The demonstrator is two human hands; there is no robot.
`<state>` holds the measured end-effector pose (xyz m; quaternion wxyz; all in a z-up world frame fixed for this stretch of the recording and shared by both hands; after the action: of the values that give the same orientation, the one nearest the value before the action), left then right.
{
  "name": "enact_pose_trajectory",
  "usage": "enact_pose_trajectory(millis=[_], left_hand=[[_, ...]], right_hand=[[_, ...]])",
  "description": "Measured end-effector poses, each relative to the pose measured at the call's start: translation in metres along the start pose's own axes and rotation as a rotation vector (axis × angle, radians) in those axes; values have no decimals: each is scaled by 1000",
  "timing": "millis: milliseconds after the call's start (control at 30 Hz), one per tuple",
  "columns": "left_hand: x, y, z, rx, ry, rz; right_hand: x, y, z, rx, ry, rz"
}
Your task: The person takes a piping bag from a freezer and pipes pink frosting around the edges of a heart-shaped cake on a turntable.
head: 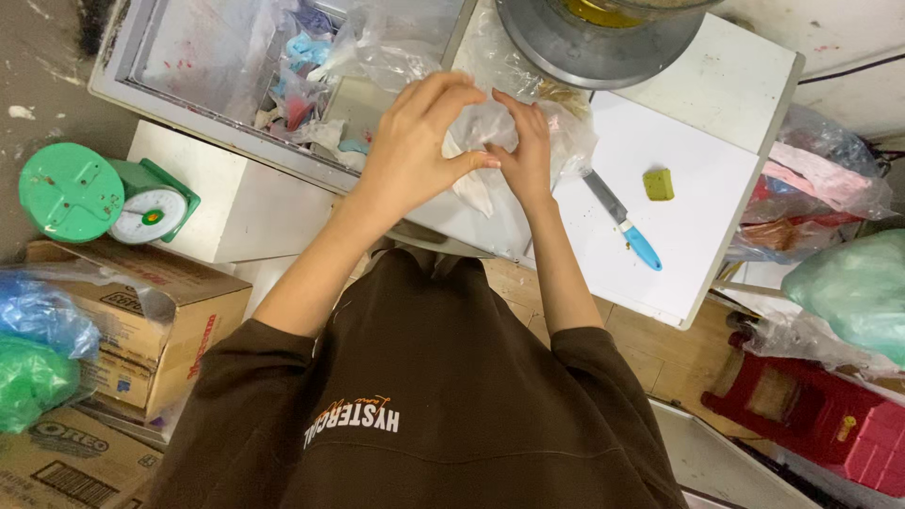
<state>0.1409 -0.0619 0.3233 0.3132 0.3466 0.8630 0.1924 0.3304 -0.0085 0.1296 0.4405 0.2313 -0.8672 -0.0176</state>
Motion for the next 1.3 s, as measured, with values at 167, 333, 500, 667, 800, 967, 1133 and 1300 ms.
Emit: enact_pose_trajectory(millis=[167,333,500,667,800,967,1133,1300], left_hand=[[37,-14,43,216,-217,-232],[44,-13,52,136,-92,-200],[39,2,44,134,-338,-216],[51,-2,62,189,-277,-187],[54,-7,65,107,-291,-222],[44,-2,51,57,-461,-121],[62,-12,72,105,-339,-277],[74,-17,81,66,-336,-296]], right_hand=[[0,1,-1,-18,37,-6],[1,1,0,-14,35,7],[-10,-2,3,-54,33,-45],[-7,-6,-1,-54,33,28],[3,-6,-3,-20,50,74],[-3,-6,-2,-72,129,-32],[3,-6,-4,-47,136,40],[19,-2,-6,-58,107,-47]])
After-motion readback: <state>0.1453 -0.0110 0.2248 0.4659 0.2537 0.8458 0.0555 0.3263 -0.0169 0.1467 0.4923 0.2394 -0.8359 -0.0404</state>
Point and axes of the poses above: each hand's wrist, its own y-axis towards the middle knuckle, its own z-axis out of the palm, x = y × z, the point moved 3 cm from there along y, towards the middle knuckle, and after that the axes turned 14 degrees about x, right-handed, at the moved point
